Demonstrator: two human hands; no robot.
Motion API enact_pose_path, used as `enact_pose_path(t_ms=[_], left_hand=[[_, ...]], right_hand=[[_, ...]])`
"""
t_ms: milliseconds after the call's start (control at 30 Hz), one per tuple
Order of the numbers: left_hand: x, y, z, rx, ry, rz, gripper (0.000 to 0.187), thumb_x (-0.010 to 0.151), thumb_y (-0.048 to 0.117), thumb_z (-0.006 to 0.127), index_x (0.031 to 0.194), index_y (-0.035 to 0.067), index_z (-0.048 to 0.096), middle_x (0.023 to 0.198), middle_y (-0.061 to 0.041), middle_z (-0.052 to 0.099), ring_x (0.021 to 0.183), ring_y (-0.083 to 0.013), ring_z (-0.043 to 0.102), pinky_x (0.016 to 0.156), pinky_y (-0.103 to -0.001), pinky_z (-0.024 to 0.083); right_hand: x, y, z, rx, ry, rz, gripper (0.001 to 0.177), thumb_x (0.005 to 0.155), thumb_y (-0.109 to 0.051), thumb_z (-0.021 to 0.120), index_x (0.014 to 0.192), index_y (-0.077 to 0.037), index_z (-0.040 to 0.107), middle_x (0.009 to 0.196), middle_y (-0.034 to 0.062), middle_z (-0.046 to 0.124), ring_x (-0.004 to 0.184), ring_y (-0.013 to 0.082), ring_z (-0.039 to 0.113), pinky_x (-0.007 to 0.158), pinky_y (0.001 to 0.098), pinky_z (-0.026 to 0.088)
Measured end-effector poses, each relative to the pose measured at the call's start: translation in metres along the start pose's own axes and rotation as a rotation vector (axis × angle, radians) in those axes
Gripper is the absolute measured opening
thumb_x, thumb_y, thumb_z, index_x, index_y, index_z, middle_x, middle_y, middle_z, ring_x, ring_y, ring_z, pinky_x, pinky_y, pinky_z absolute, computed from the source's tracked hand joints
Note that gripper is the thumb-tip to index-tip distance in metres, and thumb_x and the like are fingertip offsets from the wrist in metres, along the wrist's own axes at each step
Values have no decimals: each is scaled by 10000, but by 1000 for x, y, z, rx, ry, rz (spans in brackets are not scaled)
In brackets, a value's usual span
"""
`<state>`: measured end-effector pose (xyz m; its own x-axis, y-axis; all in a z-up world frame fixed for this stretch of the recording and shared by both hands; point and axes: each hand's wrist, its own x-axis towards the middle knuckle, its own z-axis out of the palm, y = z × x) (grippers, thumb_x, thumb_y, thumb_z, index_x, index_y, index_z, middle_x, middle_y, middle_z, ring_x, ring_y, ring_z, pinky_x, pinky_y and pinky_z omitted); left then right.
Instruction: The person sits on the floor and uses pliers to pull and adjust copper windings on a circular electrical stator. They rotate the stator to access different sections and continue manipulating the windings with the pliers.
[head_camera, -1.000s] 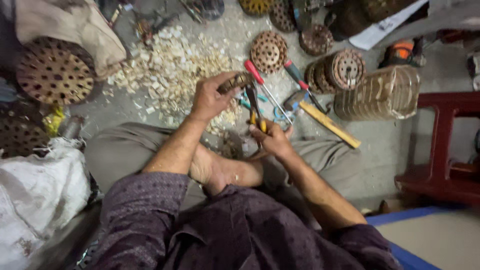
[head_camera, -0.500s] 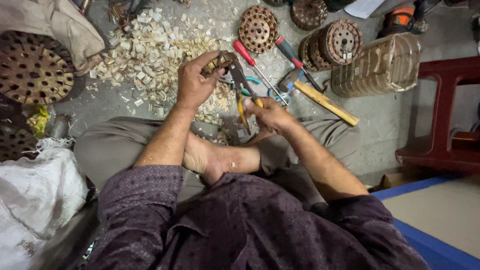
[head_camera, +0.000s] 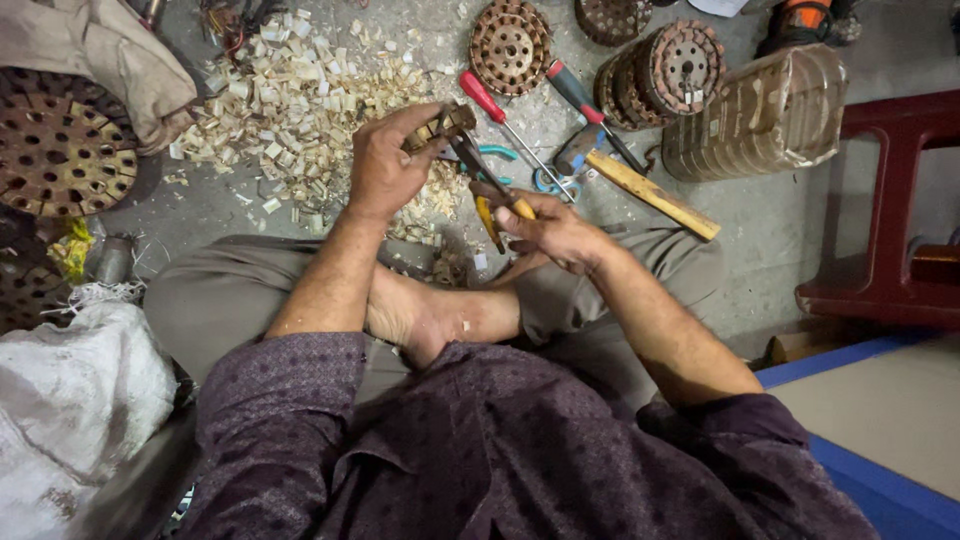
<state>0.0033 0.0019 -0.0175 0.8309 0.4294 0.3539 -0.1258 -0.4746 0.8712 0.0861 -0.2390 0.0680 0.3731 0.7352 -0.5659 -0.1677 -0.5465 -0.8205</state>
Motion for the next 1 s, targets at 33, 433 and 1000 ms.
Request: enact_pose_path(t_ms=[33,433,1000], left_hand=[[0,0,1,-10,-12,20,382,890,124,854,1253,119,733,1247,-98,752,1133,-243,746,1010,-344,574],[-2,8,-2,86,63,77,379,878,146,841,1240,134,729,1186,-96,763,1025,-253,769,920,-394,601],[2,12,-4,101,29,-44,417,855,119,823,1243,148,672,1098,-118,754,982,-313,748,845,-406,604]], right_hand=[[-1,-4,-2,-18,16,68,533,980,-374,612,1483,-213,545,1296,-5,649,1184,137,582,980,353,526],[28,58,7,-193,313,74,373,979,-443,638,1140,-113,572,802,16,685,678,108,622,660,253,401],[37,59,18,-471,482,-17,456,945,-520,625,870,-73,577,627,20,700,574,115,679,616,324,515]])
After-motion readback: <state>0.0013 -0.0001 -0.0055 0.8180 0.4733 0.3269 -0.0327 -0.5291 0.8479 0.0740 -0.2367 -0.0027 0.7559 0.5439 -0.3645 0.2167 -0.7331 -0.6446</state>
